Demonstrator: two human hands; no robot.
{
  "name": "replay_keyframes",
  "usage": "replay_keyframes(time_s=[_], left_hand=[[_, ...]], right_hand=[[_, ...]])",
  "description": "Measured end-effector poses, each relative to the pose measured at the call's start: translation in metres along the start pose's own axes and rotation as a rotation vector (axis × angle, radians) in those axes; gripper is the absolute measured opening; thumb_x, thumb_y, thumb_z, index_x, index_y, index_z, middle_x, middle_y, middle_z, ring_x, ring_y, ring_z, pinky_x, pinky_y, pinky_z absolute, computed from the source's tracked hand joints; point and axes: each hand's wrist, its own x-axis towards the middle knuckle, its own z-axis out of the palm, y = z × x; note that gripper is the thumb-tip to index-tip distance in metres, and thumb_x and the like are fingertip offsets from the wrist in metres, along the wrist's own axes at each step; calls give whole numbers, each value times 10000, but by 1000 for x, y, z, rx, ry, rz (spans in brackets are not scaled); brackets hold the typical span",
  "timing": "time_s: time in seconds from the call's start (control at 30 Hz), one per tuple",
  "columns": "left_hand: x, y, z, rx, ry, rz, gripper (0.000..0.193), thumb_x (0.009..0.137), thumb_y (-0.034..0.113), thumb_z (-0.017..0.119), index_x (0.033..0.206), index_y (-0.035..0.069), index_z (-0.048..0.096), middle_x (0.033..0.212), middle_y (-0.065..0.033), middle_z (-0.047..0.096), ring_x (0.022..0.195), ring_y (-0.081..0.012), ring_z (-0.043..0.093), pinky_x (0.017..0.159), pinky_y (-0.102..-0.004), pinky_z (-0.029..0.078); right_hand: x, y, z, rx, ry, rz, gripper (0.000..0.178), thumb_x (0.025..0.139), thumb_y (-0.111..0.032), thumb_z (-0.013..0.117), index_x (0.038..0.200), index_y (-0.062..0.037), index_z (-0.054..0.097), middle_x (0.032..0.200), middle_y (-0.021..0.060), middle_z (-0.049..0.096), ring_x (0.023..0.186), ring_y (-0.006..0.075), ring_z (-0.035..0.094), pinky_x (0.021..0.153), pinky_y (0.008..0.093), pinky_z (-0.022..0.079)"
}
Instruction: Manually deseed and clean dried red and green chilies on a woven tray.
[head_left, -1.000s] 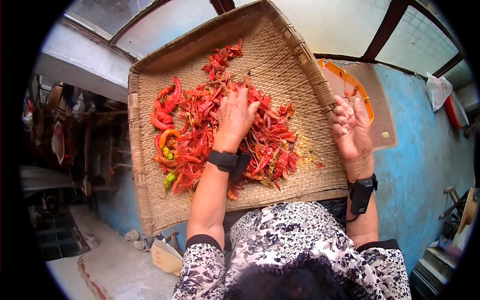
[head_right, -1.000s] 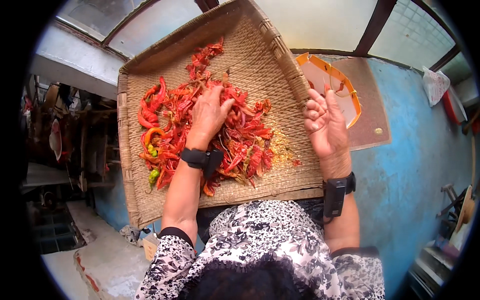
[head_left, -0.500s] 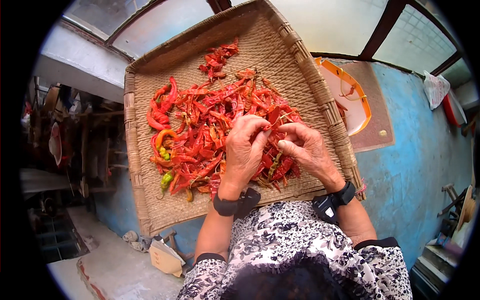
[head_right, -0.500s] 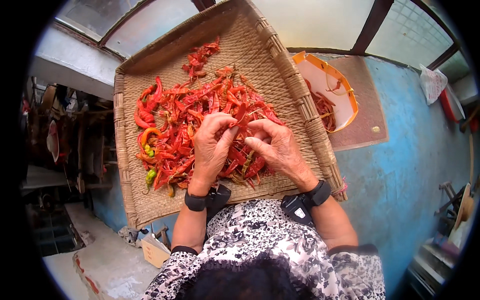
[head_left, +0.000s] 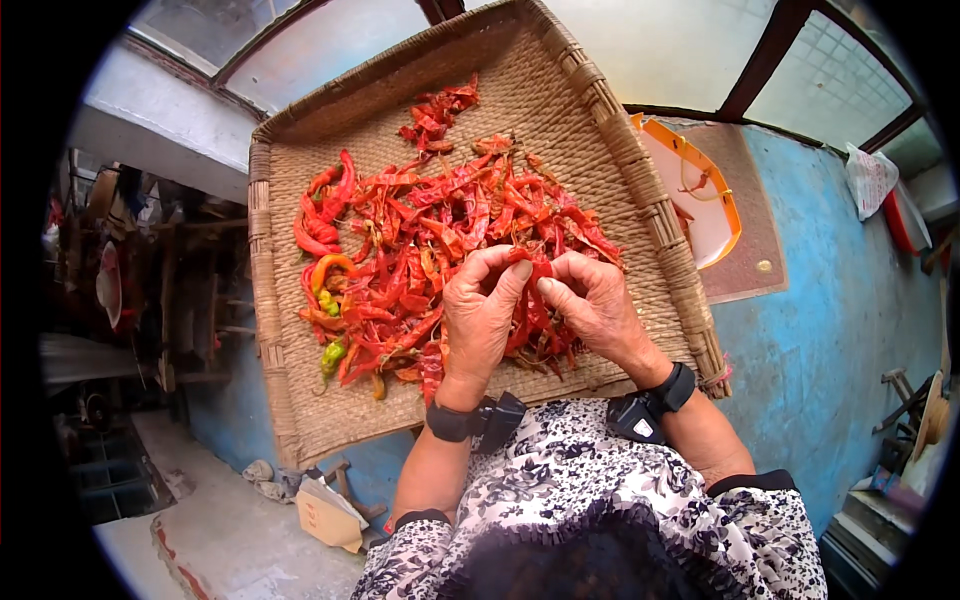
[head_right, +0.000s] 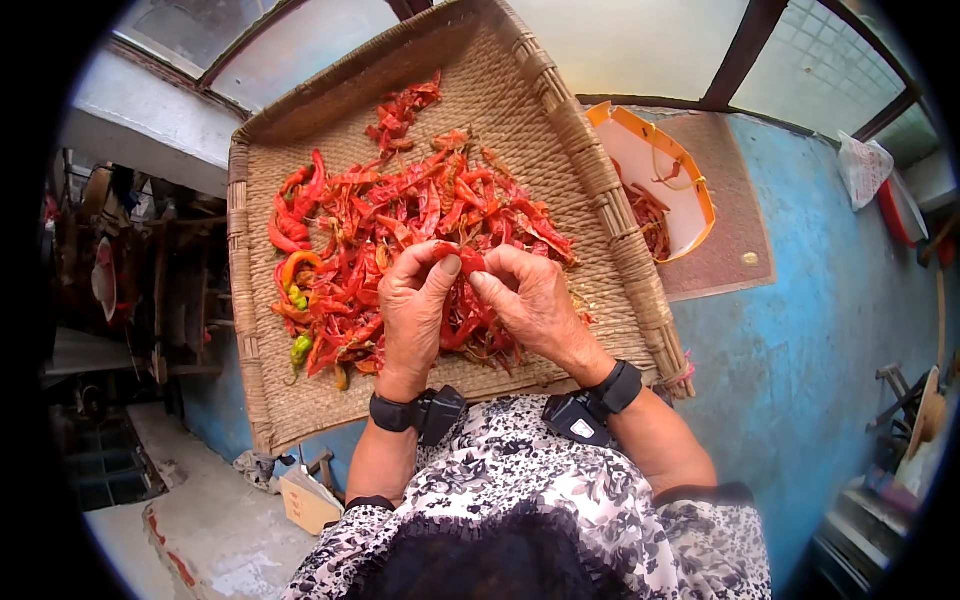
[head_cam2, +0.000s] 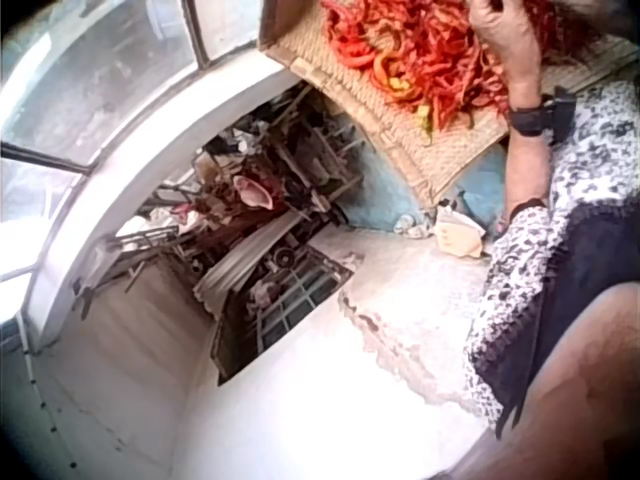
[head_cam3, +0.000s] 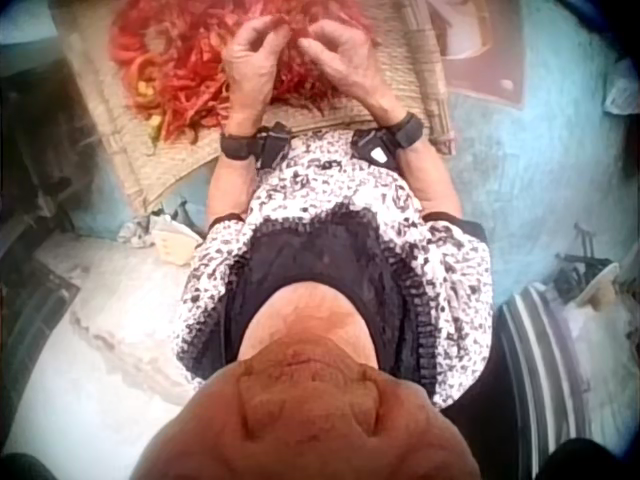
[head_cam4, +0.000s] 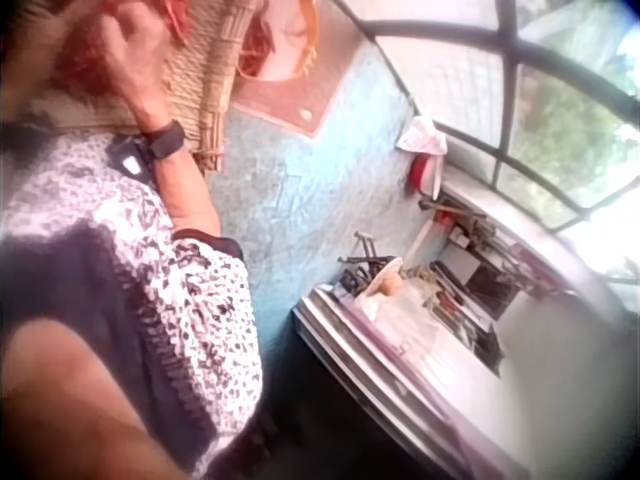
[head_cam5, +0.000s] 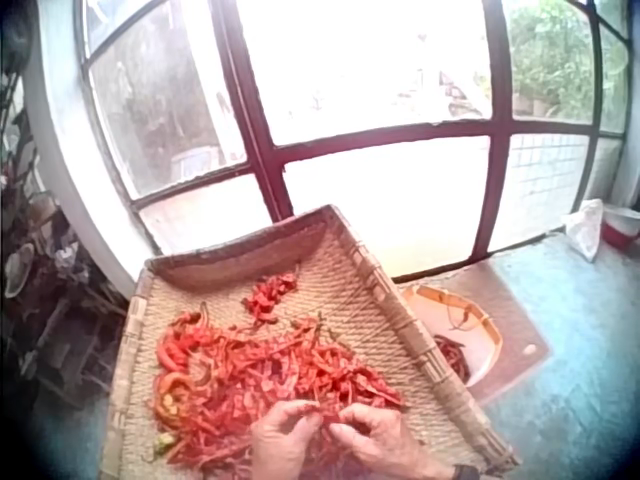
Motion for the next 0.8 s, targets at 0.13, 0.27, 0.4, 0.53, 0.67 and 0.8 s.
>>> replay_keyframes(time_s=[0.13,0.27,0.4,0.53,0.67,0.8], left_hand=[[1,-7,-6,221,21,111,138,890,107,707,999,24,688,882,26,663,791,-51,580,709,-215,479],[3,-10,-13,250,65,63,134,892,107,702,999,29,692,853,25,660,760,-49,576,682,-213,476],[8,-6,-11,235,92,89,137,909,118,688,1004,20,687,831,31,646,738,-40,558,661,-199,461],[8,-4,-9,3,50,-2,173,921,139,679,1049,24,657,902,2,667,804,-53,594,681,-192,472],[2,-6,8,-58,-18,-3,204,928,174,675,1076,36,647,949,-32,689,872,-80,638,692,-191,488],[1,-7,9,-68,-22,13,219,951,213,645,1085,40,648,947,-34,690,824,-64,612,669,-197,481]], right_hand=[[4,-6,-17,78,83,-15,107,907,-122,647,875,-20,656,682,-52,560,570,28,458,501,214,374],[13,-10,-58,645,260,119,77,937,-153,621,954,-79,638,709,-25,601,555,24,500,466,189,398],[15,-8,-76,960,418,156,178,972,-207,586,1067,-60,616,705,-15,590,562,41,497,455,192,395],[4,-12,-36,282,56,183,226,952,-227,616,1049,-27,659,813,-1,640,663,38,544,535,190,441],[-6,2,-2,314,-271,195,204,918,-194,662,955,6,652,793,-12,606,672,34,528,543,209,437],[-9,-1,-6,315,-241,278,165,916,-172,644,842,-27,620,700,-43,565,602,33,504,516,212,412]])
